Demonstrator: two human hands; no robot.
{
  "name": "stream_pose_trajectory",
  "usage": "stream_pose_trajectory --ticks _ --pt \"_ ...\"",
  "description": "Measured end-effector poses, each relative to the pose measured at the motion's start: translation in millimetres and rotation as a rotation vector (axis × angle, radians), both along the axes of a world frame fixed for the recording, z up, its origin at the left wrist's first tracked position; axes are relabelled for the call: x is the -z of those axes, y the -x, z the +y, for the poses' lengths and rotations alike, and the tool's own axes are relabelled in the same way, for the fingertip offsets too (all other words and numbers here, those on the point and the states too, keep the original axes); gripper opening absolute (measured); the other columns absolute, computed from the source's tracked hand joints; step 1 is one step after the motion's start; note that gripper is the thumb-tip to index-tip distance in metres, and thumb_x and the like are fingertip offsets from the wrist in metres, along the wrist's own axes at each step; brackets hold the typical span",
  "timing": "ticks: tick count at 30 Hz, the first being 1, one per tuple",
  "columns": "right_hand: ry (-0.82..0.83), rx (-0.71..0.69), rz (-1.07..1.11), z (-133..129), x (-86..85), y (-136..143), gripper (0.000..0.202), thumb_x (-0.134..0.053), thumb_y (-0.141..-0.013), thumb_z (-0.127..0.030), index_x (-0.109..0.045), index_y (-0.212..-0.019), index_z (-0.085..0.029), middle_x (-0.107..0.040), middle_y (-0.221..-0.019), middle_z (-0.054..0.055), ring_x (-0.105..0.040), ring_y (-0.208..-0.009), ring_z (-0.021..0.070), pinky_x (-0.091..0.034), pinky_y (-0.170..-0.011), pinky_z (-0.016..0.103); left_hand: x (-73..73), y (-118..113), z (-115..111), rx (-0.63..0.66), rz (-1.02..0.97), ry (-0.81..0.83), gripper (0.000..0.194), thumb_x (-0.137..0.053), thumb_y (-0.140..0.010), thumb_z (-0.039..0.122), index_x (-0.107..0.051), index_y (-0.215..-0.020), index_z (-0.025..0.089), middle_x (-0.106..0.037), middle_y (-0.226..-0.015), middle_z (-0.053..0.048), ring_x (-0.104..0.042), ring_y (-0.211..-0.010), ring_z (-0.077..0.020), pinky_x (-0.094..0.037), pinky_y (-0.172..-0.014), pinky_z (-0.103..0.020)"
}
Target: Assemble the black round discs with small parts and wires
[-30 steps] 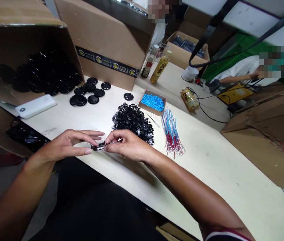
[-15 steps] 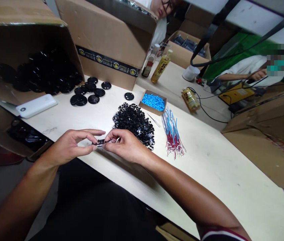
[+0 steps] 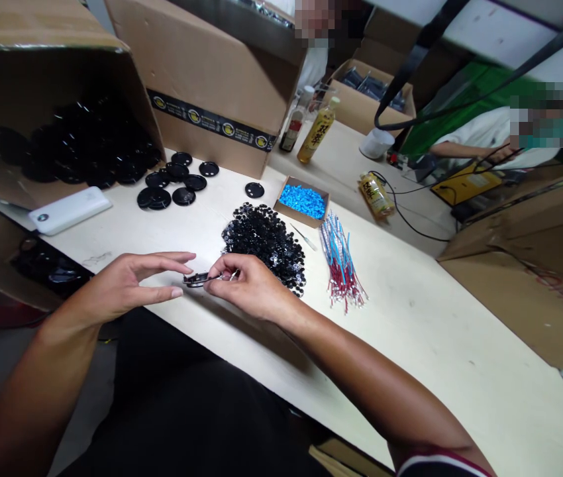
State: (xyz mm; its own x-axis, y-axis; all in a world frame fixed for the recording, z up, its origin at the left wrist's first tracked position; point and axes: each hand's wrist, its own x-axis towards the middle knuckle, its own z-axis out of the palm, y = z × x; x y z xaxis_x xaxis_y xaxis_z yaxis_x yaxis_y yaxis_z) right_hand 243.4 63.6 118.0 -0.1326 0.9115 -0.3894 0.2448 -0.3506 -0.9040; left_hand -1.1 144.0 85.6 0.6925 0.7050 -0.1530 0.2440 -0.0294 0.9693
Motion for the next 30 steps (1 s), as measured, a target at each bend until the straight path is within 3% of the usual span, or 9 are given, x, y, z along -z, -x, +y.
stream_pose_trajectory --ticks 4,9,13,17,20,24,30 --pt "-0.007 0.006 0.002 1.1 -1.8 1.6 0.029 -0.082 -0.080 -0.042 -0.072 -0.092 -0.018 -0.054 -0.072 -0.005 -0.044 -0.059 0.0104 -0.031 -0.054 0.025 -8.1 0.2 -11.4 -0.142 0.043 -0.099 0.042 -0.091 -0.080 0.049 -0.086 -0.117 0.029 -0.074 -0.145 -0.008 -0.061 -0.143 -0.0375 -0.040 -0.127 -0.052" --pt "-0.027 0.029 0.032 1.0 -1.4 3.4 0.028 -0.083 -0.080 -0.041 -0.072 -0.091 -0.018 -0.056 -0.072 -0.004 -0.043 -0.061 0.0107 -0.030 -0.054 0.025 -7.8 9.9 -22.1 -0.241 0.012 -0.134 0.045 -0.096 -0.072 0.045 -0.086 -0.116 0.038 -0.076 -0.140 -0.001 -0.062 -0.140 -0.0412 -0.053 -0.117 -0.045" --pt "-0.046 0.076 0.050 1.2 -1.4 3.8 0.030 -0.084 -0.079 -0.042 -0.071 -0.091 -0.018 -0.055 -0.071 -0.004 -0.043 -0.060 0.0105 -0.032 -0.053 0.024 -6.7 11.4 -28.0 -0.291 0.117 -0.168 0.046 -0.092 -0.079 0.049 -0.082 -0.122 0.037 -0.078 -0.135 -0.003 -0.068 -0.131 -0.0378 -0.056 -0.111 -0.044" --pt "-0.080 0.107 0.080 0.3 -1.2 5.0 0.032 -0.085 -0.079 -0.045 -0.071 -0.091 -0.018 -0.056 -0.072 -0.004 -0.045 -0.062 0.0112 -0.034 -0.054 0.024 -3.7 -2.5 -33.0 -0.298 0.048 -0.033 0.057 -0.089 -0.082 0.054 -0.077 -0.130 0.027 -0.080 -0.128 -0.009 -0.073 -0.120 -0.0337 -0.056 -0.110 -0.046" --pt "-0.084 0.112 0.094 -1.6 0.0 6.6 0.033 -0.086 -0.079 -0.046 -0.071 -0.091 -0.018 -0.057 -0.071 -0.004 -0.045 -0.062 0.0114 -0.034 -0.053 0.024 0.2 -11.6 -33.1 -0.275 -0.048 0.095 0.063 -0.091 -0.082 0.051 -0.073 -0.137 0.026 -0.081 -0.125 -0.010 -0.072 -0.122 -0.0333 -0.057 -0.107 -0.044" --pt "-0.096 0.130 0.122 -4.3 4.0 9.1 0.035 -0.086 -0.079 -0.047 -0.071 -0.091 -0.019 -0.058 -0.072 -0.003 -0.045 -0.062 0.0114 -0.034 -0.052 0.024 5.1 -18.7 -31.3 -0.314 -0.176 0.131 0.053 -0.090 -0.085 0.044 -0.076 -0.132 0.025 -0.081 -0.125 -0.009 -0.070 -0.125 -0.0307 -0.054 -0.109 -0.039" --pt "-0.107 0.183 0.191 -7.7 10.2 14.6 0.037 -0.088 -0.077 -0.048 -0.071 -0.091 -0.018 -0.058 -0.073 -0.004 -0.045 -0.062 0.0108 -0.036 -0.052 0.023 8.0 -27.7 -30.9 -0.274 -0.238 0.168 0.033 -0.092 -0.084 0.036 -0.084 -0.113 0.024 -0.084 -0.111 -0.006 -0.075 -0.104 -0.0222 -0.057 -0.094 -0.030"
